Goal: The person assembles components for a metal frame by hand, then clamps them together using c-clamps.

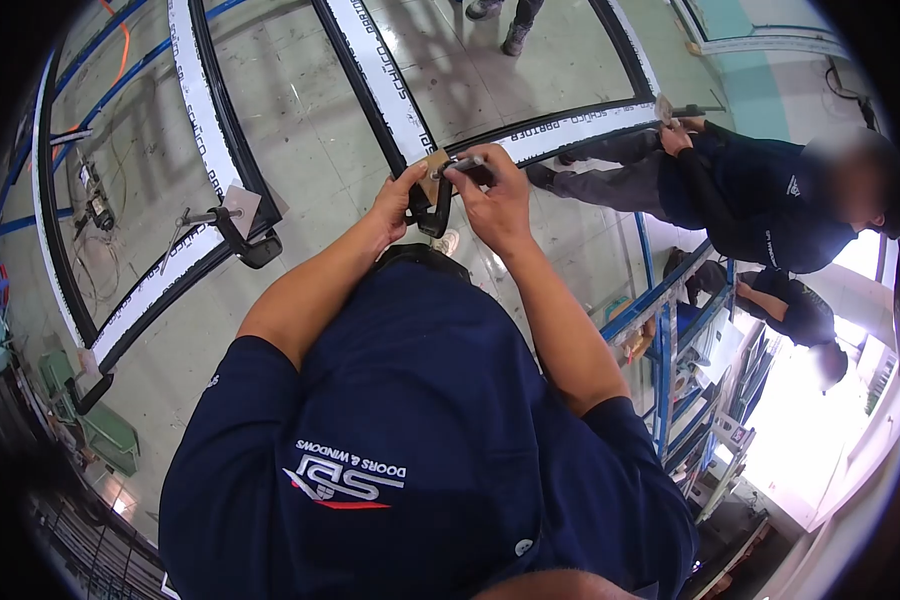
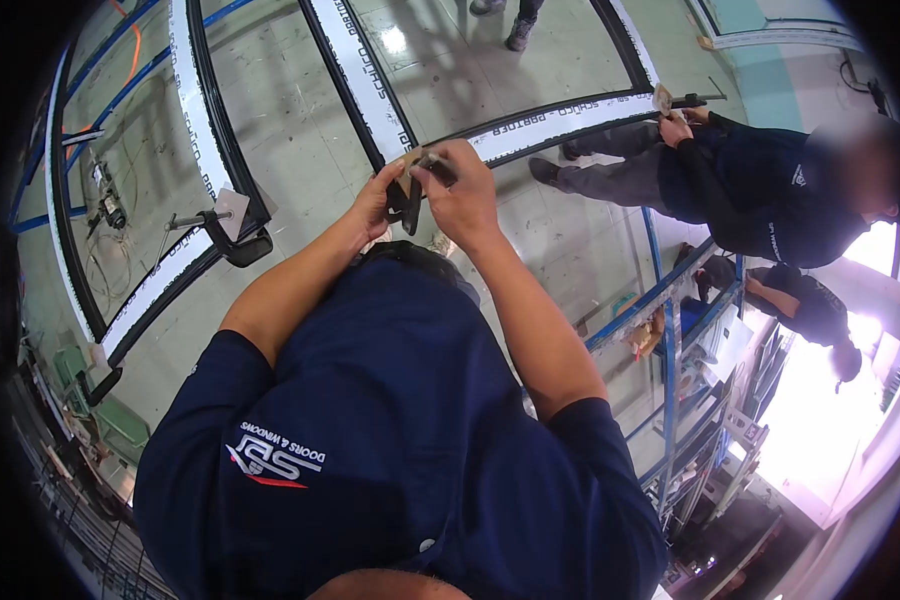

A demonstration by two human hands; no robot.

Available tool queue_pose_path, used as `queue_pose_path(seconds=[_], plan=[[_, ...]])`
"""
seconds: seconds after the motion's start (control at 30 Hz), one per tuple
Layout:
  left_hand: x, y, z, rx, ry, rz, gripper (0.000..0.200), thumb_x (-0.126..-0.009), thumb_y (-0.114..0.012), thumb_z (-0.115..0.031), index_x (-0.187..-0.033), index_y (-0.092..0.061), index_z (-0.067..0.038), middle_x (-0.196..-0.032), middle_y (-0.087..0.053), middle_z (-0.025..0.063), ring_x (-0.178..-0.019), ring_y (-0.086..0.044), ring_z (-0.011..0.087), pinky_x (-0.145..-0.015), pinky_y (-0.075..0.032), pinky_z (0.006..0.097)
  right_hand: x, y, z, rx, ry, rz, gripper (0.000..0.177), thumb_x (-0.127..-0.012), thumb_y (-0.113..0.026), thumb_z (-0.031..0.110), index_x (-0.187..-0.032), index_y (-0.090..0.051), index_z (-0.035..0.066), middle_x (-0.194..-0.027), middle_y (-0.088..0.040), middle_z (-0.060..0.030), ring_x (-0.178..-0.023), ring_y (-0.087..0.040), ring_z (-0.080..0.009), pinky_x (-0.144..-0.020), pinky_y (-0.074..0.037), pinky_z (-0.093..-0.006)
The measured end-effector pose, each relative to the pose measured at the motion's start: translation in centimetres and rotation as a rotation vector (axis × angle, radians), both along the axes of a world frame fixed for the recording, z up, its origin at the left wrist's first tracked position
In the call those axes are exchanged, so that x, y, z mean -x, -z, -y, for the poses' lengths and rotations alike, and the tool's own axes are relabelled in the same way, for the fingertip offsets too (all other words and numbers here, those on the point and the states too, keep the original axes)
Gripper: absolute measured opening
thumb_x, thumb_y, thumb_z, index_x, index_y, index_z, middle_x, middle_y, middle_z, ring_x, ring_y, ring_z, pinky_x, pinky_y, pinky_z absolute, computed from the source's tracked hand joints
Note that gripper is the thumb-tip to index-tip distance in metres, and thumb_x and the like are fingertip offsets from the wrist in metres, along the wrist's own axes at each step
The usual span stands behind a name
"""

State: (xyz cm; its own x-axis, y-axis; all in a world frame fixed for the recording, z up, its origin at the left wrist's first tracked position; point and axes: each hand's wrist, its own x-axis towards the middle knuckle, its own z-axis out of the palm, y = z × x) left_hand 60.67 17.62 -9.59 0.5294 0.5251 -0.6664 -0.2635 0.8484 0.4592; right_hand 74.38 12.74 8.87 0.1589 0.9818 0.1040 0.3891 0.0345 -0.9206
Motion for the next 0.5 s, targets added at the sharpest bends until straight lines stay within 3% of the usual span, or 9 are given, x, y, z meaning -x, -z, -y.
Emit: queue_pose_path(seconds=[0.27,0.37,0.5], plan=[[0.3,-1.3,0.0,-0.015,0.012,0.001,0.072,-0.073,-0.076,-0.058,-0.126,-0.052,-0.015,-0.120,-0.058,0.0060,-0.111,-0.055,0.0243,-0.091,-0.040,0.0533,0.0,0.1,-0.3,-0.054,0.010,0.071,0.023,-0.085,-0.074,0.000,-0.103,-0.061,0.002,-0.101,-0.064,-0.0047,-0.087,-0.063,-0.0105,-0.078,-0.051,-0.0248],[0.2,-1.0,0.0,-0.022,0.004,-0.002,0.073,-0.073,-0.076,-0.058,-0.127,-0.052,-0.014,-0.120,-0.058,0.0064,-0.111,-0.055,0.0241,-0.091,-0.041,0.0532,-0.3,0.5,-0.1,0.038,0.034,0.027,0.025,-0.083,-0.077,0.002,-0.104,-0.062,0.003,-0.101,-0.064,-0.0056,-0.088,-0.063,-0.0105,-0.079,-0.052,-0.0259],[0.2,-1.7,0.1,-0.003,0.010,0.000,0.075,-0.073,-0.077,-0.059,-0.127,-0.051,-0.014,-0.119,-0.059,0.0069,-0.110,-0.056,0.0240,-0.091,-0.041,0.0532,-0.2,-0.4,-0.2,-0.022,-0.001,-0.003,0.026,-0.082,-0.079,0.004,-0.101,-0.061,0.002,-0.097,-0.065,-0.0064,-0.085,-0.063,-0.0122,-0.076,-0.052,-0.0268]])
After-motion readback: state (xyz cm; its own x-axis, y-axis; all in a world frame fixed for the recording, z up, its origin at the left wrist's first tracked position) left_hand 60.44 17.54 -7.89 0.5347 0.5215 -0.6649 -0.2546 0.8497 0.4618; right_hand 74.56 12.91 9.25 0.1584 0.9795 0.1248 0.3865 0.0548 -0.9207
